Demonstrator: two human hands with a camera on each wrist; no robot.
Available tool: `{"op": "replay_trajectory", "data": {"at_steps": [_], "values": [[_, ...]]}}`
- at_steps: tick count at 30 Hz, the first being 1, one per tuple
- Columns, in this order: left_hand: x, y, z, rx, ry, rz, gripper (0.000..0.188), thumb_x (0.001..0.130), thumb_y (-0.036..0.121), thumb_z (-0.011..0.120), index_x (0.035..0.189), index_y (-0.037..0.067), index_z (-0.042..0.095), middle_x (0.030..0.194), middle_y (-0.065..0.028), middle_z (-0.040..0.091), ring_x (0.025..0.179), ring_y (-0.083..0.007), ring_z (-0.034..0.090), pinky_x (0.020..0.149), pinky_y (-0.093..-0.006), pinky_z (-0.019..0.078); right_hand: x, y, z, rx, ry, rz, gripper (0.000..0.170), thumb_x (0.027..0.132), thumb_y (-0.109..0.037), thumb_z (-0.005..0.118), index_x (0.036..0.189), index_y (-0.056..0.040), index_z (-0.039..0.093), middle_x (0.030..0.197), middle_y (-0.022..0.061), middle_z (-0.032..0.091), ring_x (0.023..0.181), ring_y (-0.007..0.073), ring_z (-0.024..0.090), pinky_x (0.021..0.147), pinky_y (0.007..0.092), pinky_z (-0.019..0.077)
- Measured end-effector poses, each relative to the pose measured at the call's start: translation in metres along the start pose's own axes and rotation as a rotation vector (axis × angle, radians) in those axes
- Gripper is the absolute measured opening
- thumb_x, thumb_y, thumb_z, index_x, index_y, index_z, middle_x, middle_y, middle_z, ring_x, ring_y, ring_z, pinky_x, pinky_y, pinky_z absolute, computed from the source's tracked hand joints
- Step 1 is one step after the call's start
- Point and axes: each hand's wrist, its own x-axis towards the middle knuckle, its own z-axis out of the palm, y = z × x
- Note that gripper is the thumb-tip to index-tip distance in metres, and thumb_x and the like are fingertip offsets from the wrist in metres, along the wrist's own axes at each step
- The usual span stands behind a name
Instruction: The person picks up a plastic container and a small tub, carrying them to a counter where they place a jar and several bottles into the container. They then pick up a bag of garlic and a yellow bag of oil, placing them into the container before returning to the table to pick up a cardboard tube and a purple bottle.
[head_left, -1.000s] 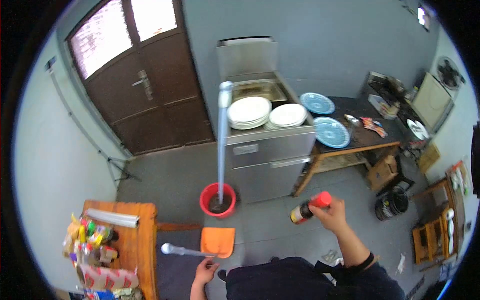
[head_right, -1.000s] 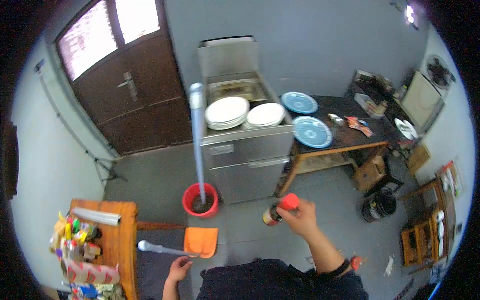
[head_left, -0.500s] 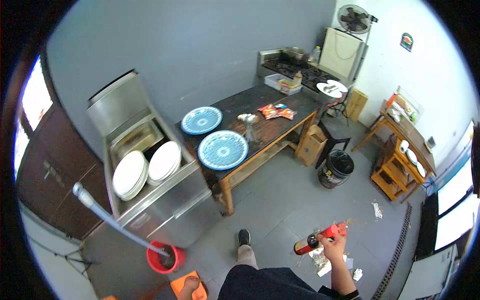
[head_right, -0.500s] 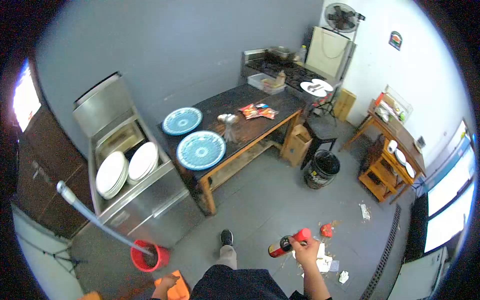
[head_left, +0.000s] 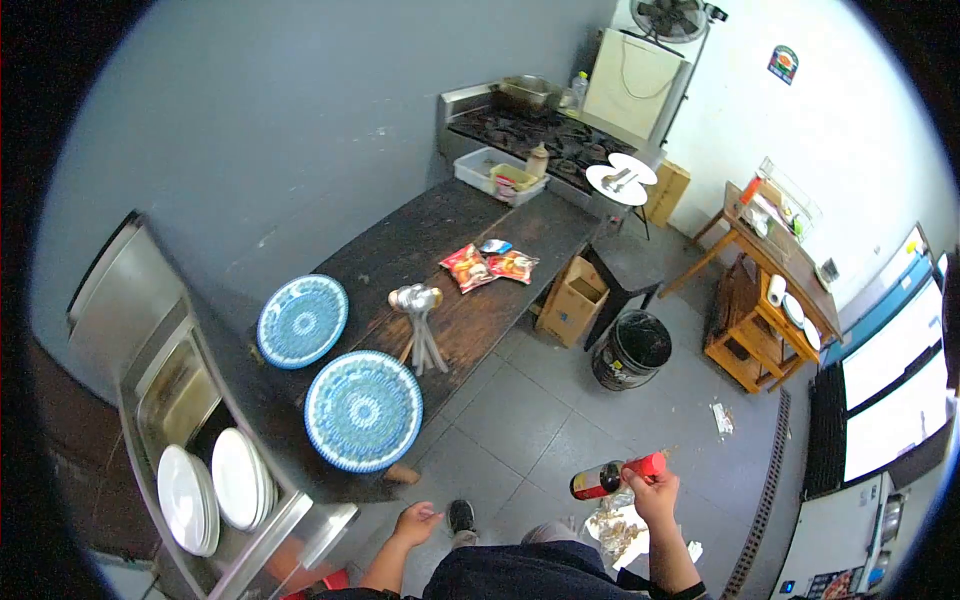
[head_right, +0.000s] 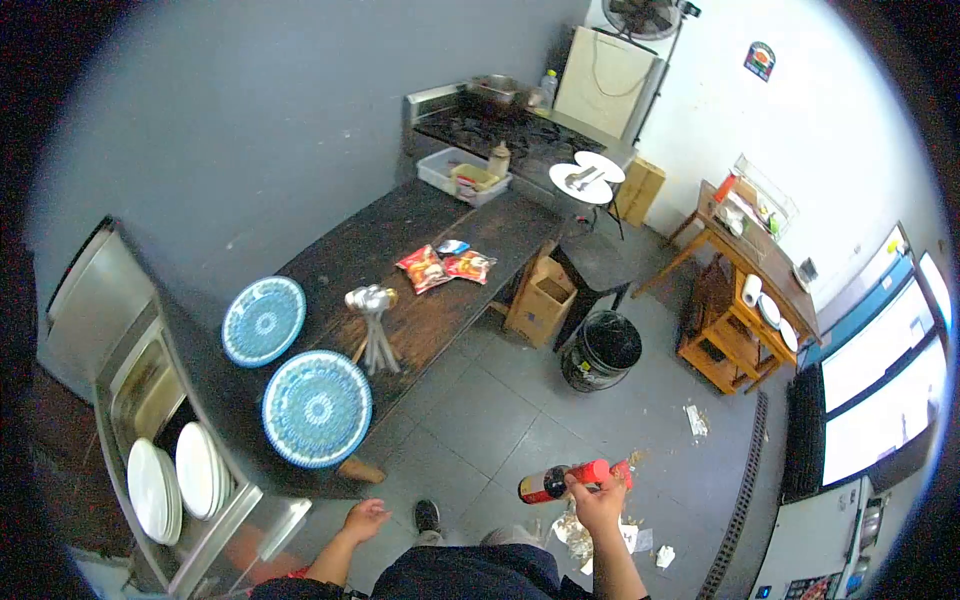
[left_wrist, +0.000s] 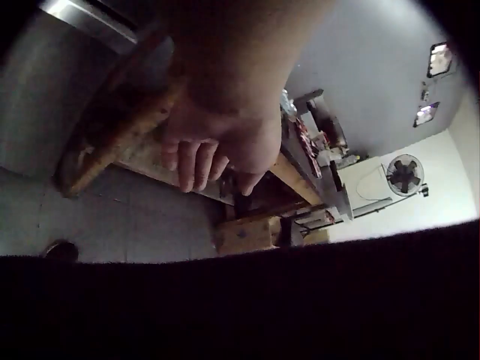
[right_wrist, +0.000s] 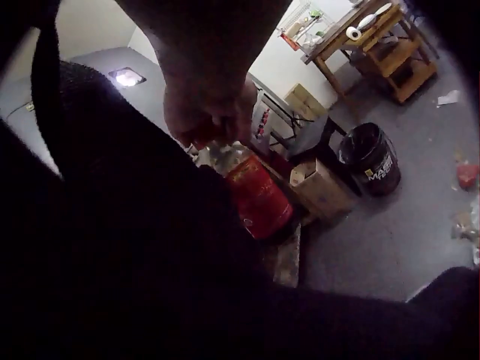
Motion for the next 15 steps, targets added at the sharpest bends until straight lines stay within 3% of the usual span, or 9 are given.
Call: {"op": "replay_trajectory", "data": {"at_steps": [4, 8, 10, 12, 15], "values": [[0.03, 0.099, 0.013, -0.045, -0.086, 0.077, 0.041, 0.069, 0.022, 0.067, 0.101, 0.002, 0.051, 0.082, -0.0074, 0.058, 0.073, -0.013, 0.054, 0.067, -0.0249, 0.0438, 0.052, 0.002, -0.012, 0.165, 0.091, 0.051, 0.01, 0.065, -0.005, 0.065, 0.073, -0.0003, 0.061, 0.065, 0.0028, 0.059, 0.067, 0.0111, 0.055, 0.062, 0.0245, 0.0439], [0.091, 0.131, 0.049, -0.105, -0.078, 0.201, 0.036, 0.071, 0.019, 0.066, 0.1, 0.003, 0.052, 0.08, -0.0052, 0.057, 0.072, -0.0114, 0.052, 0.065, -0.0243, 0.0436, 0.113, 0.021, -0.038, 0.231, 0.137, 0.129, 0.012, 0.065, -0.004, 0.064, 0.075, 0.0, 0.061, 0.069, 0.0038, 0.06, 0.067, 0.0107, 0.055, 0.063, 0.025, 0.0439], [0.117, 0.176, 0.064, -0.19, -0.088, 0.241, 0.033, 0.072, 0.017, 0.065, 0.099, 0.003, 0.052, 0.079, -0.0038, 0.057, 0.07, -0.0109, 0.052, 0.065, -0.0243, 0.0436, 0.144, 0.039, -0.046, 0.245, 0.151, 0.082, 0.012, 0.065, -0.003, 0.064, 0.076, 0.0002, 0.061, 0.071, 0.0043, 0.06, 0.067, 0.0107, 0.055, 0.064, 0.0252, 0.044], [0.152, 0.221, 0.081, -0.192, -0.039, 0.278, 0.03, 0.073, 0.015, 0.064, 0.098, 0.003, 0.052, 0.078, -0.0031, 0.056, 0.07, -0.0101, 0.052, 0.065, -0.0237, 0.0433, 0.189, 0.051, -0.057, 0.255, 0.175, 0.008, 0.013, 0.064, -0.002, 0.064, 0.077, 0.0003, 0.06, 0.073, 0.0048, 0.06, 0.067, 0.0106, 0.055, 0.066, 0.0254, 0.0441], [0.187, 0.284, 0.109, -0.154, 0.014, 0.301, 0.03, 0.073, 0.013, 0.063, 0.099, 0.003, 0.052, 0.079, -0.0026, 0.056, 0.071, -0.0092, 0.051, 0.066, -0.0228, 0.0427, 0.242, 0.051, -0.075, 0.289, 0.138, 0.06, 0.014, 0.064, -0.002, 0.065, 0.077, 0.0001, 0.06, 0.074, 0.0053, 0.06, 0.069, 0.0117, 0.056, 0.066, 0.0257, 0.0441]]}}
